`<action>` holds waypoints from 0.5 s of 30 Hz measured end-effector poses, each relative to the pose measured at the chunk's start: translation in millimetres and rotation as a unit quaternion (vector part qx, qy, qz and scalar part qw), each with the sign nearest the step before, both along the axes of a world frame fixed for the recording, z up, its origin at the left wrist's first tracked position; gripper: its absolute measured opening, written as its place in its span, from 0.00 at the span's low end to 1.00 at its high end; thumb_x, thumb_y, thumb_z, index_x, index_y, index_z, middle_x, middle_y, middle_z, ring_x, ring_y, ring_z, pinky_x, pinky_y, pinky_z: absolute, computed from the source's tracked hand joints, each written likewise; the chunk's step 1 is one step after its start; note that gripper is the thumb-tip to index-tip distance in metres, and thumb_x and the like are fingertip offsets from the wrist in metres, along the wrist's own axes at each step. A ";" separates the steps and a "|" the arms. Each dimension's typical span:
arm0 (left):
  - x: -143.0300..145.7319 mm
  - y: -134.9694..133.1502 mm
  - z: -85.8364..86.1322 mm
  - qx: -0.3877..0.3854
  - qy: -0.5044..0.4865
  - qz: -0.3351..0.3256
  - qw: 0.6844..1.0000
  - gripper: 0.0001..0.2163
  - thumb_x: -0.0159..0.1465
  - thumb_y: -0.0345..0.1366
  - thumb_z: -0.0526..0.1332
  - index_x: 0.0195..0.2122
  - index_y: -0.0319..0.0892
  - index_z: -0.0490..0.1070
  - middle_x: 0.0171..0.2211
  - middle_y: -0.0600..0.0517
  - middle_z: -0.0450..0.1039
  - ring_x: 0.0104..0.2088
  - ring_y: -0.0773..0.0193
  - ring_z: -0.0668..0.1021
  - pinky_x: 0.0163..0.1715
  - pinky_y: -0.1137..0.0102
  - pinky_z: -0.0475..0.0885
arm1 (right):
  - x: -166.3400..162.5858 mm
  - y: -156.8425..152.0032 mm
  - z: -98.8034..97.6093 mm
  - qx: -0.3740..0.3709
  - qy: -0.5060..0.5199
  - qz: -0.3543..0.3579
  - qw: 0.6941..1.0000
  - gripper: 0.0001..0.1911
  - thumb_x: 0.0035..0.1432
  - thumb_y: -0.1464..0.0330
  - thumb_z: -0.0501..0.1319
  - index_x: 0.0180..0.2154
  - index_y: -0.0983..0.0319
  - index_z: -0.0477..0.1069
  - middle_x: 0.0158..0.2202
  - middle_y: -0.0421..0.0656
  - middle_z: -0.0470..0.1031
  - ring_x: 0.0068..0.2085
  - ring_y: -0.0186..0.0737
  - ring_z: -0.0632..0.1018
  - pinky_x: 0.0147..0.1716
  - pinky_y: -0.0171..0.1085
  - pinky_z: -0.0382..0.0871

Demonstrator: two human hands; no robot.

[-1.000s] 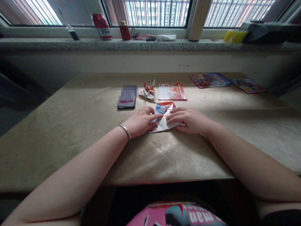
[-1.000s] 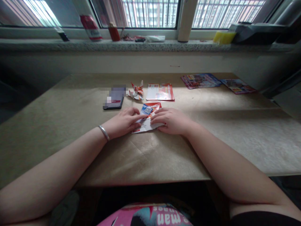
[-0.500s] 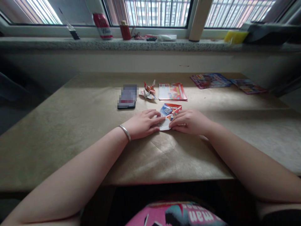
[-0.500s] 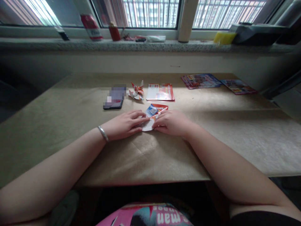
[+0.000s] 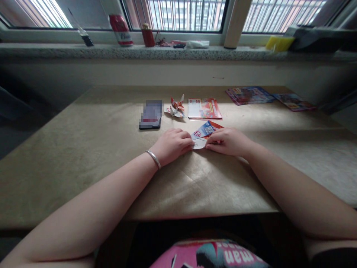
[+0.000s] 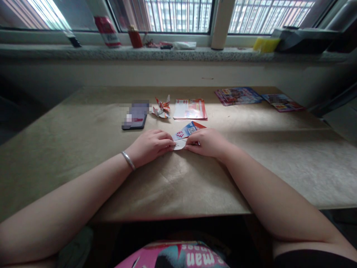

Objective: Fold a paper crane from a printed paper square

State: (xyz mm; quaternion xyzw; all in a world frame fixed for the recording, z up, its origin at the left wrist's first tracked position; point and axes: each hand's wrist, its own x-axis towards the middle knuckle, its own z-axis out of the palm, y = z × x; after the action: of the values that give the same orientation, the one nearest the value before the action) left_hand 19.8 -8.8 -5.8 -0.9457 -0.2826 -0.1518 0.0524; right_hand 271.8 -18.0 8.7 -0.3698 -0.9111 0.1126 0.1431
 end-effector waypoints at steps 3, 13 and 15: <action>-1.4 0.2 2.3 0.009 0.008 -0.024 1.000 0.12 0.69 0.37 0.54 0.36 0.41 0.77 0.40 0.48 0.78 0.38 0.63 0.77 0.38 0.68 0.70 | -0.3 -0.7 0.8 -0.023 0.012 0.012 1.000 0.11 0.60 0.62 0.59 0.33 0.58 0.78 0.29 0.41 0.78 0.30 0.34 0.74 0.30 0.34 0.63; -0.2 -0.7 5.2 0.010 0.020 -0.016 1.000 0.11 0.67 0.35 0.55 0.35 0.39 0.76 0.38 0.47 0.79 0.38 0.62 0.78 0.38 0.68 0.73 | 3.6 -1.7 9.7 -0.095 0.013 0.035 0.995 0.13 0.58 0.58 0.61 0.27 0.60 0.75 0.26 0.40 0.76 0.27 0.33 0.71 0.27 0.34 0.62; -0.6 -0.6 5.3 0.007 0.014 -0.023 1.000 0.10 0.67 0.35 0.55 0.35 0.40 0.75 0.38 0.47 0.79 0.38 0.63 0.78 0.38 0.68 0.73 | 4.8 -1.8 10.6 -0.089 0.001 0.048 0.995 0.13 0.57 0.59 0.62 0.25 0.60 0.74 0.26 0.40 0.75 0.27 0.33 0.71 0.28 0.34 0.61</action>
State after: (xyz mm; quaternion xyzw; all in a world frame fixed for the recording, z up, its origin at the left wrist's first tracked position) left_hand 19.1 -9.4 -0.5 -0.9536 -0.2593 -0.1411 0.0592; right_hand 276.6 -19.8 19.3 -0.3363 -0.9142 0.2004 0.1050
